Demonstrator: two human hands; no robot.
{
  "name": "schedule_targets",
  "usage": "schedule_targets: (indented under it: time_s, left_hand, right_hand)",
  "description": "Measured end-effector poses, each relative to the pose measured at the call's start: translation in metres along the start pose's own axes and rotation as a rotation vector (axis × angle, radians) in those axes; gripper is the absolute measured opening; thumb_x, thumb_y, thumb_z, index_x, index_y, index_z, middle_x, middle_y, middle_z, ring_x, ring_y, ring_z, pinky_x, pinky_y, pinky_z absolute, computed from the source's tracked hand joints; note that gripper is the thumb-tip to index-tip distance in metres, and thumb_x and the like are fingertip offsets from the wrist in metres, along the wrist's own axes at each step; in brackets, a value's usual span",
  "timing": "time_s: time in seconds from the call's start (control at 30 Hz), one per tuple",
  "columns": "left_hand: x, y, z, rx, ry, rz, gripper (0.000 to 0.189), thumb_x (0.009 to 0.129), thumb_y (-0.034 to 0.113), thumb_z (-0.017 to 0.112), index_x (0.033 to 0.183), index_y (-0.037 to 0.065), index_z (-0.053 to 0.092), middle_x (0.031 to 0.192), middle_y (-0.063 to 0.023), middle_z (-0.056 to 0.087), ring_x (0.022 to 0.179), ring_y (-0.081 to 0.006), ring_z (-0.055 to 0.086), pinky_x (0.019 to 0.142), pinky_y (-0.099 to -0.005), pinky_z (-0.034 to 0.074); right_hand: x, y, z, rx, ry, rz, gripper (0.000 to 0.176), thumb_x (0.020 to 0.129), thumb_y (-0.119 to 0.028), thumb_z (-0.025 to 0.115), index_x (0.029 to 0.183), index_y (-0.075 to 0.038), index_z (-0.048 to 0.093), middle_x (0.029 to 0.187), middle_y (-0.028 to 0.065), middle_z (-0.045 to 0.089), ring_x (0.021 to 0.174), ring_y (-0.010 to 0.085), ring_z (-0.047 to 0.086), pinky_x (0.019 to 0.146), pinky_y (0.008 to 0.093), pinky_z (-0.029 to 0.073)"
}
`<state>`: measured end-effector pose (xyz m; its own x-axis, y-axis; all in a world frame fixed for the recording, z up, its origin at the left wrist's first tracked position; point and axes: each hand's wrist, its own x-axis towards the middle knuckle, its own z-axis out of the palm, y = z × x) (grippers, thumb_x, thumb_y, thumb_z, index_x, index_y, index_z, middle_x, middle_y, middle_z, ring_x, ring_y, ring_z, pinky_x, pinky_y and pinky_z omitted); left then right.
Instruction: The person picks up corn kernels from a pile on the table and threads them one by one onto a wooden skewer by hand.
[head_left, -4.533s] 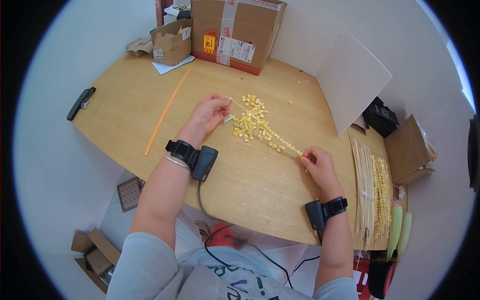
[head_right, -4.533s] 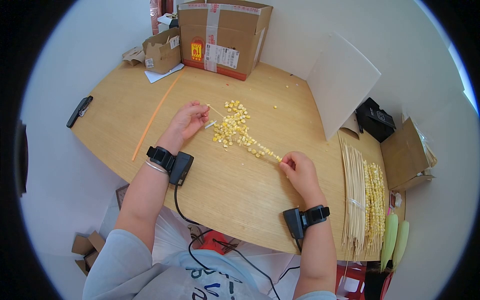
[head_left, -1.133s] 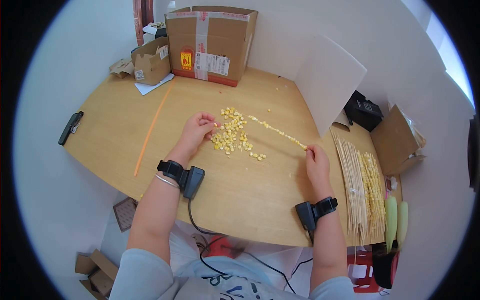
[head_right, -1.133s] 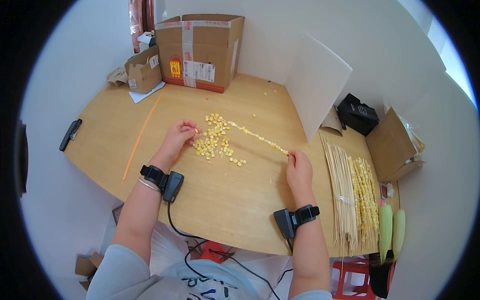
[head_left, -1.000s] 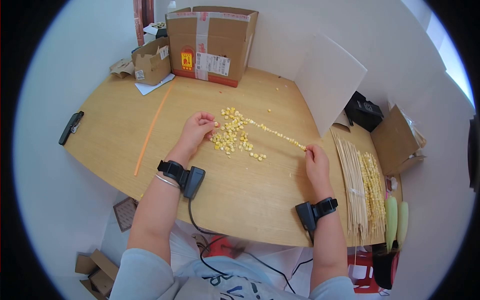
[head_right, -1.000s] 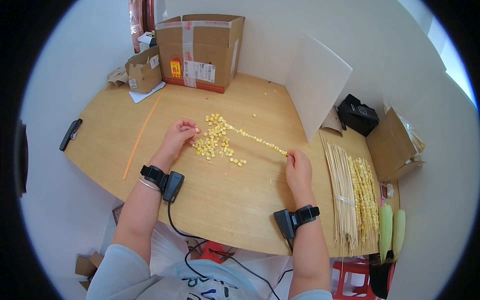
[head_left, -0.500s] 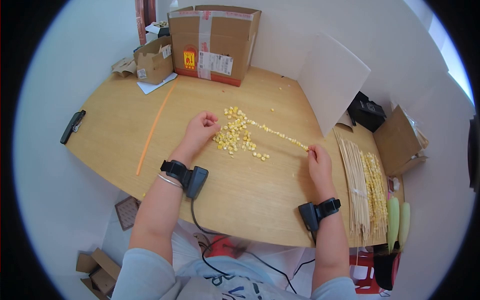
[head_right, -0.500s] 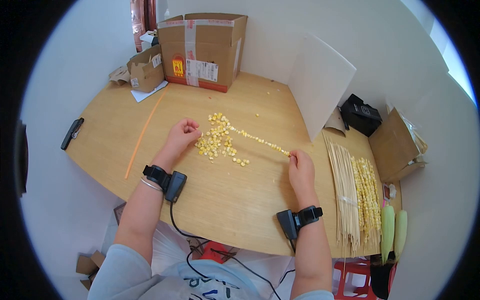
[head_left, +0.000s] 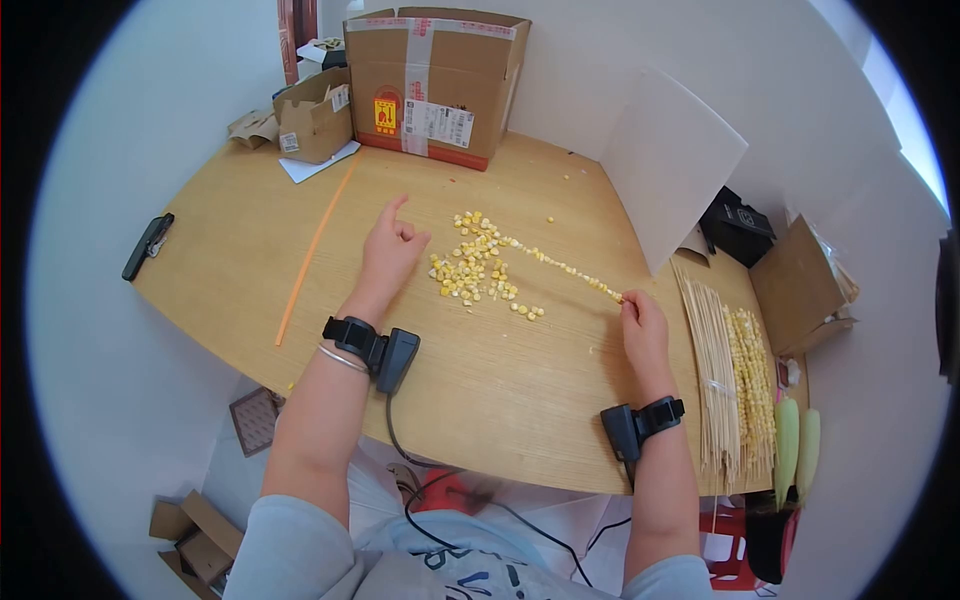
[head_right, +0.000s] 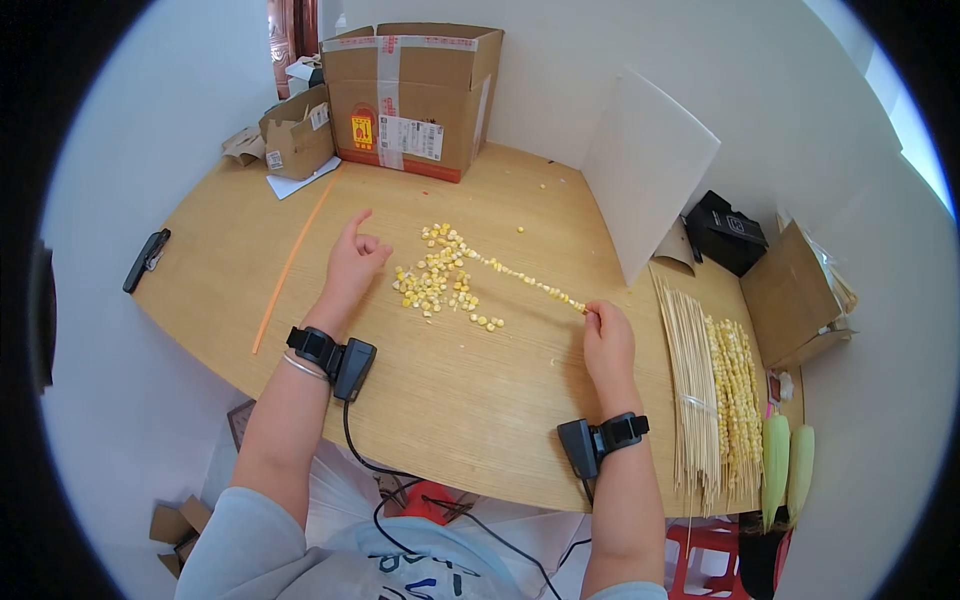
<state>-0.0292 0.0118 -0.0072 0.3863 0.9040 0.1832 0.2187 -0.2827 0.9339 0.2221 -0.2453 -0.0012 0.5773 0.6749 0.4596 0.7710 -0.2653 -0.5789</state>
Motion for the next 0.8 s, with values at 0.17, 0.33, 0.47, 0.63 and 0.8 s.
schedule_targets:
  time_s: [0.17, 0.33, 0.47, 0.63, 0.8]
  left_hand:
    - [0.011, -0.026, 0.007, 0.229, 0.179, 0.369, 0.065, 0.071, 0.003, 0.064, 0.131, 0.008, 0.038, 0.112, -0.0042, 0.060, 0.097, -0.0122, 0.054, 0.082, -0.0299, 0.041]
    - [0.001, 0.000, 0.001, -0.078, -0.066, 0.056, 0.062, 0.071, 0.003, 0.063, 0.129, 0.007, 0.040, 0.104, -0.0026, 0.062, 0.094, -0.0094, 0.053, 0.077, -0.0250, 0.042]
    - [-0.008, 0.013, 0.006, -0.052, -0.266, 0.035, 0.048, 0.072, 0.004, 0.063, 0.118, 0.006, 0.050, 0.094, -0.0004, 0.062, 0.088, -0.0060, 0.051, 0.070, -0.0190, 0.040]
    - [-0.017, 0.013, 0.015, 0.062, -0.372, 0.271, 0.034, 0.069, 0.005, 0.065, 0.103, 0.007, 0.060, 0.097, -0.0034, 0.058, 0.088, -0.0120, 0.051, 0.074, -0.0238, 0.041]
    - [-0.020, 0.006, 0.025, 0.324, -0.262, 0.500, 0.019, 0.068, 0.008, 0.066, 0.087, 0.008, 0.065, 0.093, -0.0067, 0.052, 0.089, -0.0189, 0.050, 0.076, -0.0276, 0.041]
  right_hand:
    - [0.000, 0.003, 0.000, -0.004, 0.020, 0.000, 0.010, 0.083, -0.008, 0.052, 0.088, -0.001, 0.058, 0.082, 0.0162, 0.059, 0.079, 0.0307, 0.057, 0.070, 0.0367, 0.045]
    - [0.001, 0.004, -0.002, -0.034, 0.047, 0.038, 0.011, 0.083, -0.008, 0.051, 0.089, -0.001, 0.057, 0.083, 0.0166, 0.060, 0.079, 0.0321, 0.057, 0.070, 0.0375, 0.045]
    - [0.002, 0.011, 0.001, -0.028, 0.092, 0.030, 0.011, 0.083, -0.008, 0.051, 0.090, -0.001, 0.057, 0.084, 0.0169, 0.060, 0.080, 0.0325, 0.058, 0.070, 0.0377, 0.045]
    - [0.001, 0.010, 0.000, -0.053, 0.062, 0.029, 0.011, 0.083, -0.008, 0.051, 0.090, -0.001, 0.057, 0.084, 0.0171, 0.060, 0.081, 0.0326, 0.058, 0.070, 0.0383, 0.045]
    - [0.001, 0.006, -0.001, -0.043, 0.060, 0.041, 0.011, 0.083, -0.009, 0.052, 0.090, -0.002, 0.057, 0.084, 0.0171, 0.060, 0.080, 0.0325, 0.058, 0.070, 0.0381, 0.045]
